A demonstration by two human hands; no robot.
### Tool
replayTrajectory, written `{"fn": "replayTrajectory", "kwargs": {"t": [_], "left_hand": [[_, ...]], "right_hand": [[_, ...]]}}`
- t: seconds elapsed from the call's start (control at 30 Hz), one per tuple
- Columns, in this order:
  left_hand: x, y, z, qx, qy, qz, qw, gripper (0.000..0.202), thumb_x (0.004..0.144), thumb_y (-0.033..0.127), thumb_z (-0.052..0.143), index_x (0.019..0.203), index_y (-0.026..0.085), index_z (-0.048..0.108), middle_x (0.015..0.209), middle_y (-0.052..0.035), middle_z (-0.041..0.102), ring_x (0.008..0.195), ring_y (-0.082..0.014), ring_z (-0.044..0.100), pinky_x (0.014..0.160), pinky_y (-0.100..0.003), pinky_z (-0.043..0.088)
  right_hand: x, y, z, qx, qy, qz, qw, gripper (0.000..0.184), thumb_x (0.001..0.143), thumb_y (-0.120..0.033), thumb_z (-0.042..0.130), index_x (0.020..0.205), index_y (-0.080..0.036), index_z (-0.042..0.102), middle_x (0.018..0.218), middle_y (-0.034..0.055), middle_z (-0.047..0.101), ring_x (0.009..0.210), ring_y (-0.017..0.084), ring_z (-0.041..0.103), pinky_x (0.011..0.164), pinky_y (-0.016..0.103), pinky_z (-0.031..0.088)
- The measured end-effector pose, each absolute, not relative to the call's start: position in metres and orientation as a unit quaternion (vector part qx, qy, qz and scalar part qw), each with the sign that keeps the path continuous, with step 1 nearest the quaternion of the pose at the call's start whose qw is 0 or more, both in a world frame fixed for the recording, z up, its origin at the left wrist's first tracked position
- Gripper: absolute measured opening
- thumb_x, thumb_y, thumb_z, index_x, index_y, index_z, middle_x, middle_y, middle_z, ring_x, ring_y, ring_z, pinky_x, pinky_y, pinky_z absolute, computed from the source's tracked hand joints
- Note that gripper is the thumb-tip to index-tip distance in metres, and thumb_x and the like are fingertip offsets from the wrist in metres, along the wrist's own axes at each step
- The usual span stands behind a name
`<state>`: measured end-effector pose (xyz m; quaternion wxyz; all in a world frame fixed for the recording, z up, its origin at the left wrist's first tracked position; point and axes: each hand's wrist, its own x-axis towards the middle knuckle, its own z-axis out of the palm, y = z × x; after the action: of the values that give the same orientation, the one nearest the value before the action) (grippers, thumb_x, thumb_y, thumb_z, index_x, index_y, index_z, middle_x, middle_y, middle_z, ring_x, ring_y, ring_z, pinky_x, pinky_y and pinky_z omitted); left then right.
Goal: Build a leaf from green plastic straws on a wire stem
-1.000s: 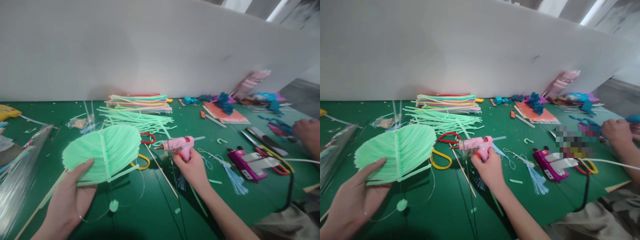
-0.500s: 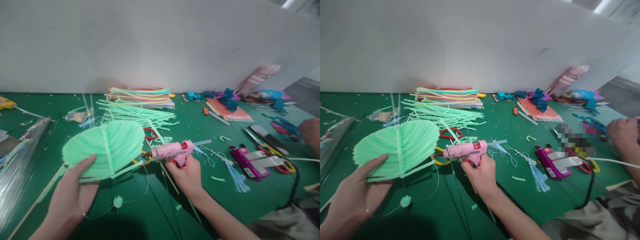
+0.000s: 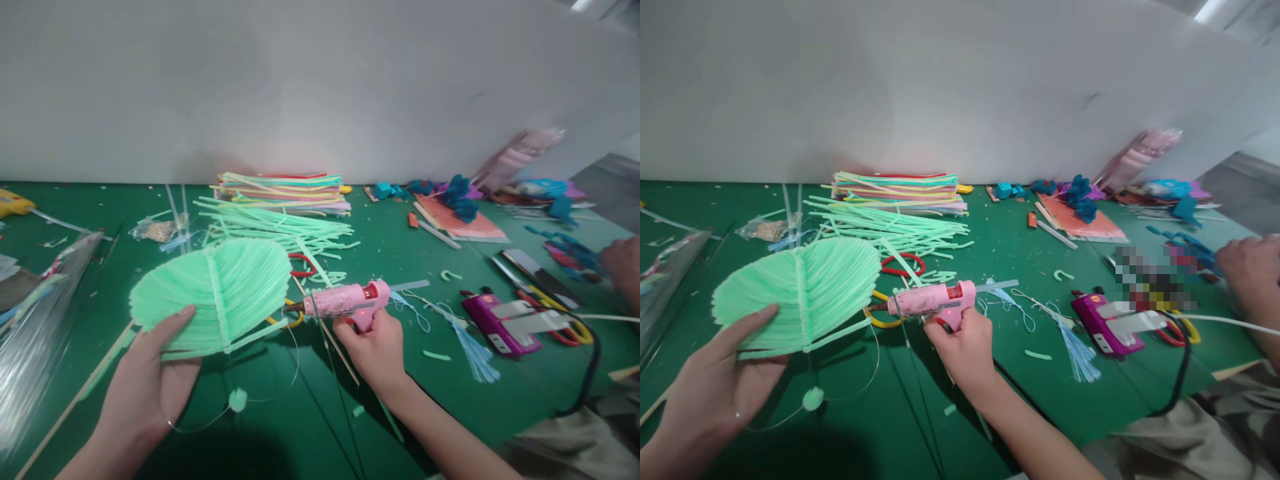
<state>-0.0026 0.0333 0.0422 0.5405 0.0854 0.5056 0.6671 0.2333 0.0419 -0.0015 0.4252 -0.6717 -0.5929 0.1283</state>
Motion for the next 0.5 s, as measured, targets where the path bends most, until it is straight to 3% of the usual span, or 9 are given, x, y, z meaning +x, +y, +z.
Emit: {"fn": "replayTrajectory", "kwargs": {"t": [0.23,0.5], "left_hand": [[-0.0026,0.0335,0.0411,0.08,0.506,0.668,0.54,0.032,0.083,-0.002,0.056,0.106,0.016,0.071,0.093,-0.0042,0.078,0.075,-0.018,0.075,0.078,-0.031,0.063],[-0.0021,0.0343,0.0478,0.081,0.518,0.663,0.534,0.029,0.086,-0.002,0.053,0.104,0.013,0.07,0.084,-0.0045,0.076,0.071,-0.0173,0.075,0.075,-0.033,0.063]], "right_hand": [[0.2337,0.0419,0.0004,-0.671,-0.595,0.115,0.427,0.031,0.066,-0.033,0.057,0.049,-0.023,0.033,0.04,-0.0072,0.035,0.039,0.008,0.03,0.039,0.022,0.026],[0.2343,0.0402,0.0007,-0.669,-0.595,0.116,0.43,0.031,0.066,-0.034,0.057,0.049,-0.023,0.033,0.04,-0.007,0.035,0.04,0.008,0.03,0.039,0.022,0.027]]}}
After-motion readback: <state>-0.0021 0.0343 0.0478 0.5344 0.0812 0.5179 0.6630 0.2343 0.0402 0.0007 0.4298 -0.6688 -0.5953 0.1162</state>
